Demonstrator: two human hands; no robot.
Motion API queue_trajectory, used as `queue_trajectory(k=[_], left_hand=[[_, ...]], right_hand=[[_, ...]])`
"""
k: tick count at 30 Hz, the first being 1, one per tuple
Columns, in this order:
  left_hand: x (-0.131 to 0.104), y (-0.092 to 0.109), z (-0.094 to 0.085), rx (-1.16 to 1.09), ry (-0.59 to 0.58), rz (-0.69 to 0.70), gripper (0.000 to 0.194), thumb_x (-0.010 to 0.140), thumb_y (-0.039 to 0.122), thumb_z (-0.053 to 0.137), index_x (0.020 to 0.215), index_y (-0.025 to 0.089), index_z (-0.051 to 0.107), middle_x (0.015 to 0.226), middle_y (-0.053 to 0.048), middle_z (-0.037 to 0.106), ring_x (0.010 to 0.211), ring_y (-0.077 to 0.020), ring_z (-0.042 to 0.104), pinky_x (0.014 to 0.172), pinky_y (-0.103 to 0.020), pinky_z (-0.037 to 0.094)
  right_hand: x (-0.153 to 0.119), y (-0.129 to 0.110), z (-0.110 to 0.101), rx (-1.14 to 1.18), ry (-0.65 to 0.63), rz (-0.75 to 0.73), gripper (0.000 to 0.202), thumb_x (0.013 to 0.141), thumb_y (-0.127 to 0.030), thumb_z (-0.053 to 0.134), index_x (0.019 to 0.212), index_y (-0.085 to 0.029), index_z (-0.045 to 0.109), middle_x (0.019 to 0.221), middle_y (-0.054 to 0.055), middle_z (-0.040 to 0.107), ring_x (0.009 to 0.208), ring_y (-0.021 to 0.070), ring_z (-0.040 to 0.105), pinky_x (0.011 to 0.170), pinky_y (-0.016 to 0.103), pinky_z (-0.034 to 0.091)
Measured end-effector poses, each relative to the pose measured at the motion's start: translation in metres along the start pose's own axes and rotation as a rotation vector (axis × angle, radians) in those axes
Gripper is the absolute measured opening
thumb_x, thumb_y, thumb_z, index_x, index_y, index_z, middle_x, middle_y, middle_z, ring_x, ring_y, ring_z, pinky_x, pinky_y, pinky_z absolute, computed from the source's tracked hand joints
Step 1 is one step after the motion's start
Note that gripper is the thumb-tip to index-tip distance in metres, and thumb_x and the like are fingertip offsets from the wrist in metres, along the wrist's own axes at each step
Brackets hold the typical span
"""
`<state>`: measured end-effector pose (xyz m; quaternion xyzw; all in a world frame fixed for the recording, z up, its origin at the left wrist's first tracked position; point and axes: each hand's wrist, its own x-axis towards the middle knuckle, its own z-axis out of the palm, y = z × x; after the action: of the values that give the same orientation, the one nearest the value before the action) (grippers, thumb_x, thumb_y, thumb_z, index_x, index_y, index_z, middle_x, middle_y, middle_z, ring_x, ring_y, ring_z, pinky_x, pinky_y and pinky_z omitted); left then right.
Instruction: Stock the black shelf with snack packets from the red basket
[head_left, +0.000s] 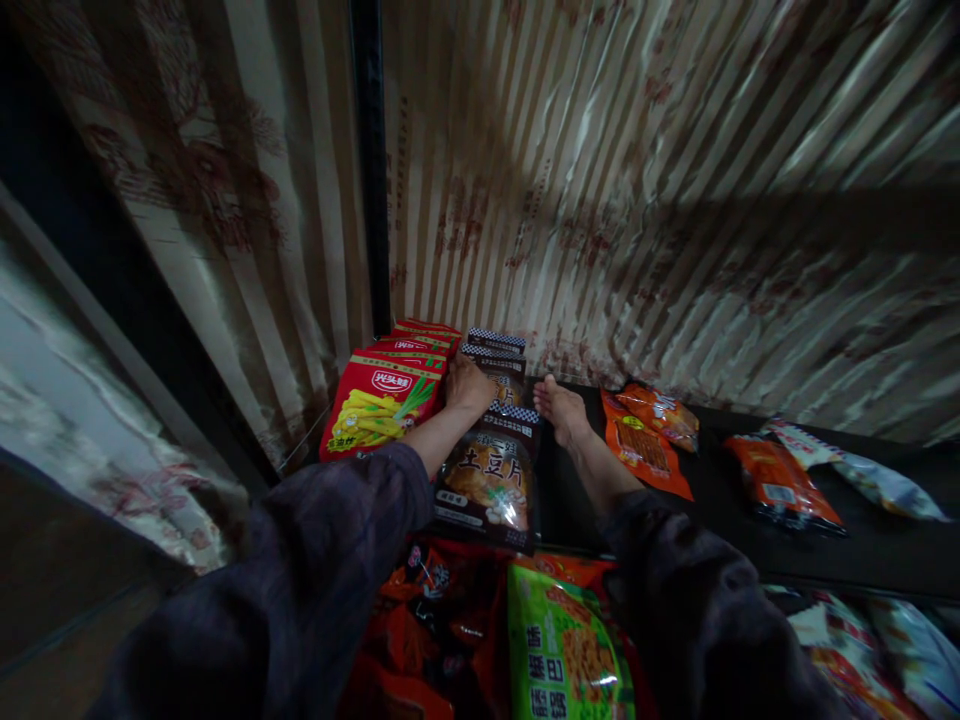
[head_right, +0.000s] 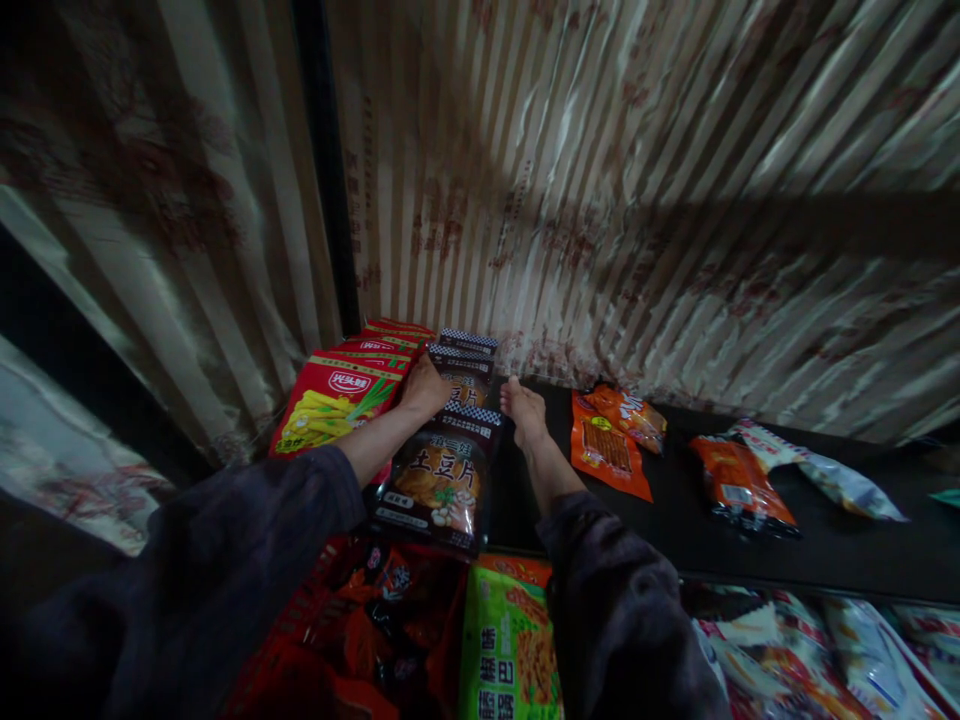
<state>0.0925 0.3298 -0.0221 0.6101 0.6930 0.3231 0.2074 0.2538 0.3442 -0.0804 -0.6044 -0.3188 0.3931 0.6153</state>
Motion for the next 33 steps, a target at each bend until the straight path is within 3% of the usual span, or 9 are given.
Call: queue_trajectory(k=[7, 14, 22, 29, 33], left_hand=[[-0.019, -0.002, -0.005, 0.037, -0.094, -0.025, 0.057, 0.085, 0.013, 0.053, 0.139, 0.005, 0.039, 0.136, -0.023, 0.056, 0.128, -0.0267, 0.054, 0.104, -0.032, 0.043], [-0.045, -0.011, -0.009, 0.055, -0.123, -0.013, 0.063, 0.081, 0.009, 0.053, 0.142, 0.011, 0.037, 0.142, -0.023, 0.049, 0.132, -0.0288, 0.051, 0.106, -0.037, 0.042], [-0.089, -0.019, -0.015, 0.205, -0.137, 0.097, 0.066, 0.086, 0.019, 0.049, 0.148, 0.006, 0.029, 0.159, -0.024, 0.023, 0.148, -0.0319, 0.020, 0.118, -0.042, 0.024], [-0.104, -0.029, -0.019, 0.241, -0.207, 0.108, 0.060, 0.090, 0.028, 0.045, 0.145, 0.007, 0.036, 0.159, -0.023, 0.022, 0.145, -0.0332, 0.029, 0.115, -0.041, 0.030], [-0.107, -0.031, -0.019, 0.235, -0.189, 0.120, 0.061, 0.090, 0.028, 0.045, 0.146, 0.006, 0.036, 0.159, -0.023, 0.024, 0.143, -0.0328, 0.034, 0.114, -0.039, 0.033]], right_hand=[[-0.029, -0.002, -0.017, -0.099, -0.058, 0.025, 0.028, 0.080, -0.043, 0.071, 0.069, -0.018, 0.067, 0.070, 0.004, 0.070, 0.060, 0.0108, 0.062, 0.059, 0.022, 0.051], [-0.059, -0.004, -0.030, -0.225, -0.140, 0.040, 0.028, 0.080, -0.037, 0.072, 0.064, -0.016, 0.064, 0.063, 0.001, 0.066, 0.051, 0.0067, 0.055, 0.047, 0.015, 0.044], [-0.079, -0.009, -0.030, -0.320, -0.192, 0.089, 0.026, 0.077, -0.025, 0.073, 0.056, -0.016, 0.061, 0.048, -0.002, 0.060, 0.041, 0.0054, 0.051, 0.039, 0.013, 0.037], [-0.079, -0.004, -0.025, -0.351, -0.164, 0.057, 0.032, 0.076, -0.019, 0.071, 0.048, -0.020, 0.057, 0.039, -0.005, 0.052, 0.035, 0.0055, 0.044, 0.037, 0.015, 0.031], [-0.081, 0.001, -0.021, -0.334, -0.115, 0.044, 0.034, 0.079, -0.018, 0.067, 0.048, -0.021, 0.055, 0.040, -0.006, 0.052, 0.037, 0.0057, 0.046, 0.040, 0.015, 0.036]])
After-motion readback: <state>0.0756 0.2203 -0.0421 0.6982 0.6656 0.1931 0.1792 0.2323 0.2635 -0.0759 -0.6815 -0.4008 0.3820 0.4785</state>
